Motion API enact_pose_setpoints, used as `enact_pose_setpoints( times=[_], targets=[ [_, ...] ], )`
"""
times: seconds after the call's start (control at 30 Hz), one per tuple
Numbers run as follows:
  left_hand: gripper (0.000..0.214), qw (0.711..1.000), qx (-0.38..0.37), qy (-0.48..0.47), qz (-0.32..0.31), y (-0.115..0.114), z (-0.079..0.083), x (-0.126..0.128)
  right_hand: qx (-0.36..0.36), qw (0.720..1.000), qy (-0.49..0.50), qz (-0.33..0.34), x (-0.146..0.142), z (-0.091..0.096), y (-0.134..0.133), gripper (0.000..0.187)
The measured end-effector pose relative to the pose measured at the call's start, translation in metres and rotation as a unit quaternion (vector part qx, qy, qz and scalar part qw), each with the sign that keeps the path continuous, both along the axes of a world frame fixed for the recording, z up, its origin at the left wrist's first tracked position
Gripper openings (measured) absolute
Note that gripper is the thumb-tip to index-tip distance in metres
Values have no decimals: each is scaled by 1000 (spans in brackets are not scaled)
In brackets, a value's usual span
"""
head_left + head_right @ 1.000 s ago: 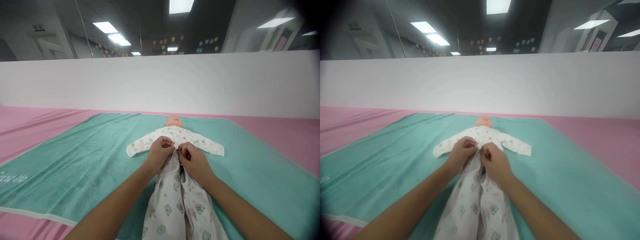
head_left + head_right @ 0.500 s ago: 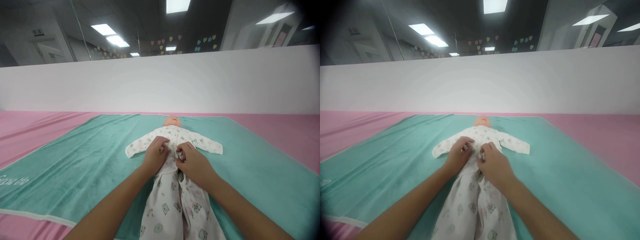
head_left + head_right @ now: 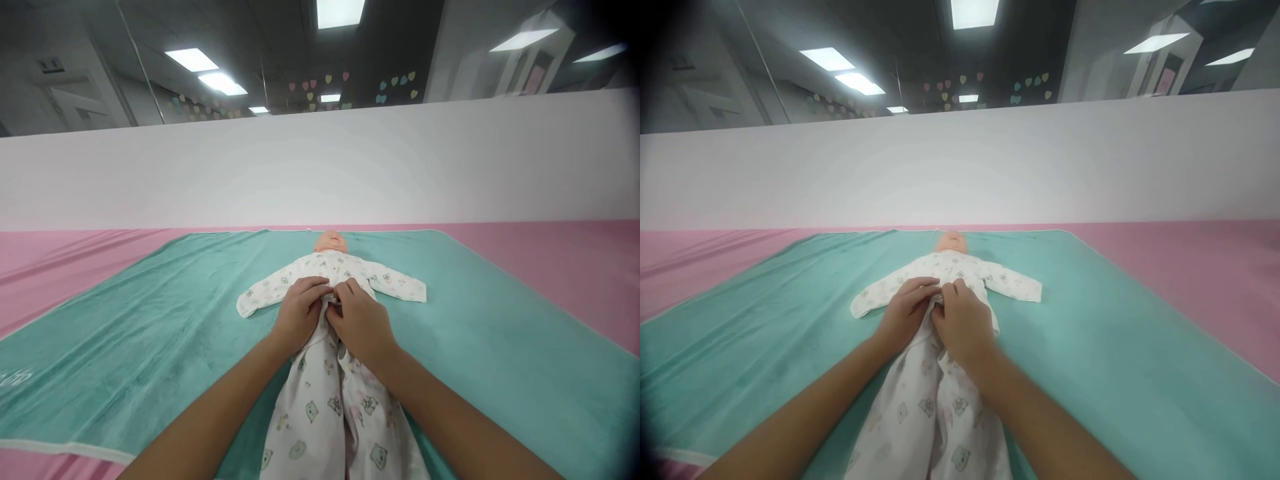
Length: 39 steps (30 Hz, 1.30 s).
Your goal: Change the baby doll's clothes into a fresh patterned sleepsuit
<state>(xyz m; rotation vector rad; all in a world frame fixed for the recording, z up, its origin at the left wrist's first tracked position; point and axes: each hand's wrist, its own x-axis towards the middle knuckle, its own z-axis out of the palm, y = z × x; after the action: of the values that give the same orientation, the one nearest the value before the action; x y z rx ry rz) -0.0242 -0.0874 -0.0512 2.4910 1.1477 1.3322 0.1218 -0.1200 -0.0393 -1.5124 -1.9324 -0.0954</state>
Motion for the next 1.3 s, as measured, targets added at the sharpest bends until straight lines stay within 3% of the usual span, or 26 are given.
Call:
enact_pose_setpoints(
  times=[0.2, 0.33, 0.43, 0.57, 0.73, 0.9, 1.0, 1.13, 1.3],
  targets=[
    [29, 1000, 1, 6, -2, -1, 2, 0, -31, 993, 62, 90, 19, 1, 5, 4],
    [30, 1000, -5, 9, -2, -2, 3, -1, -114, 975, 85, 168, 32, 9, 4, 21],
    [29, 1000, -5, 1, -5, -2, 3, -2, -132, 968, 66, 201, 36, 14, 2, 33],
    [28, 1000, -5, -7, -11, -1, 3, -3, -90, 973, 30, 211, 33, 13, 0, 37],
    [28, 1000, -12, -12, -20, -1, 2, -4, 8, 991, 15, 135, 28, 6, 1, 23],
    [31, 999, -4, -22, -33, -3, 3, -6, 120, 980, 60, 144, 39, 7, 2, 14],
    [32, 999, -8, -27, -37, -3, 4, -6, 113, 972, 73, 192, 41, 5, 2, 17],
    [33, 999, -7, -30, -34, -3, 2, -6, 76, 962, 10, 263, 33, -2, -1, 16],
    [33, 999, -14, -16, -29, -2, 1, -7, 4, 952, -34, 303, 29, -1, -6, 19]
  ],
)
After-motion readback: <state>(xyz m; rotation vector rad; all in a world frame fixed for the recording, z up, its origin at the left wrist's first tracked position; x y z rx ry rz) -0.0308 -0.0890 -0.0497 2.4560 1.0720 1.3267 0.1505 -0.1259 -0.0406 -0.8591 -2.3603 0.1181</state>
